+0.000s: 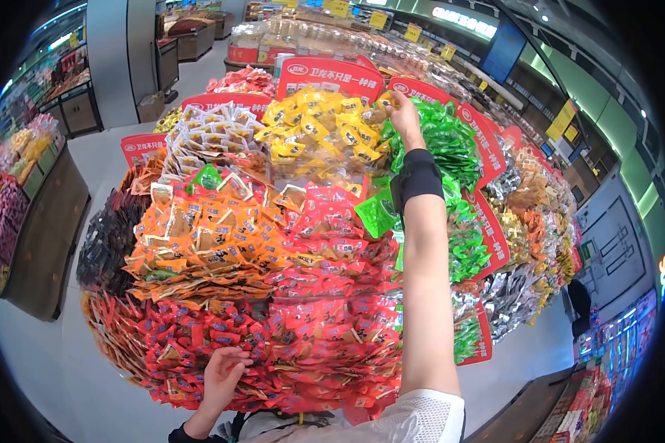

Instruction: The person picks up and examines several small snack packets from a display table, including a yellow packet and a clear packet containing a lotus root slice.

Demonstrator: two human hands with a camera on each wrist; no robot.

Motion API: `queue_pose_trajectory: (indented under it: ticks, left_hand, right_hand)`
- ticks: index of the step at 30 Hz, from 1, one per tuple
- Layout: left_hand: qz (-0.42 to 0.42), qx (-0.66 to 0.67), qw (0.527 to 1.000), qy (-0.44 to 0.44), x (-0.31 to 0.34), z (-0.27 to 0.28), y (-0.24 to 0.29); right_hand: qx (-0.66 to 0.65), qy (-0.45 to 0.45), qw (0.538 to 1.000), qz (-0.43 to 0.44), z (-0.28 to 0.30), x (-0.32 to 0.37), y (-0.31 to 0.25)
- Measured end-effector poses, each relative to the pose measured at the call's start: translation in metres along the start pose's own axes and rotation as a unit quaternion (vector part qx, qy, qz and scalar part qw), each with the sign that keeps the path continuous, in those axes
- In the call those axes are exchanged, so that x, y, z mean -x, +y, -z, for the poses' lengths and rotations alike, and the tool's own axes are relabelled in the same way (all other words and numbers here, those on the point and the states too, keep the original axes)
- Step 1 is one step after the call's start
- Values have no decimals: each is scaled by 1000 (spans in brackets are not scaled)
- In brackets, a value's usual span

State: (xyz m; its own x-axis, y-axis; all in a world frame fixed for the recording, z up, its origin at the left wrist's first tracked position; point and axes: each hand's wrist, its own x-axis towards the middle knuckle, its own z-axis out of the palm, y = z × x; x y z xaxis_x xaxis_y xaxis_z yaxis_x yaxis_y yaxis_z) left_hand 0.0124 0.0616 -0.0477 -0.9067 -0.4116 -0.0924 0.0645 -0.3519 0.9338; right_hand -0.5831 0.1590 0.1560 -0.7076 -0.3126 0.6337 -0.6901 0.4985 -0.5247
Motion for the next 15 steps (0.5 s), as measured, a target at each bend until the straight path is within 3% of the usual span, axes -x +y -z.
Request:
queue_pose_trajectory:
  ticks: [6, 9, 15]
  left_hand:
    - [14, 14, 1000, 18, -1, -1, -3]
    - [17, 19, 999, 23, -3, -1, -1]
    - [22, 22, 999, 22, -2, -2, -3]
  right_hand:
    - [21, -29, 999, 6, -4, -13, 16]
    - [-50, -146, 988, -7, -5, -9, 4]
    - [20, -197, 978, 62, -20, -5, -8]
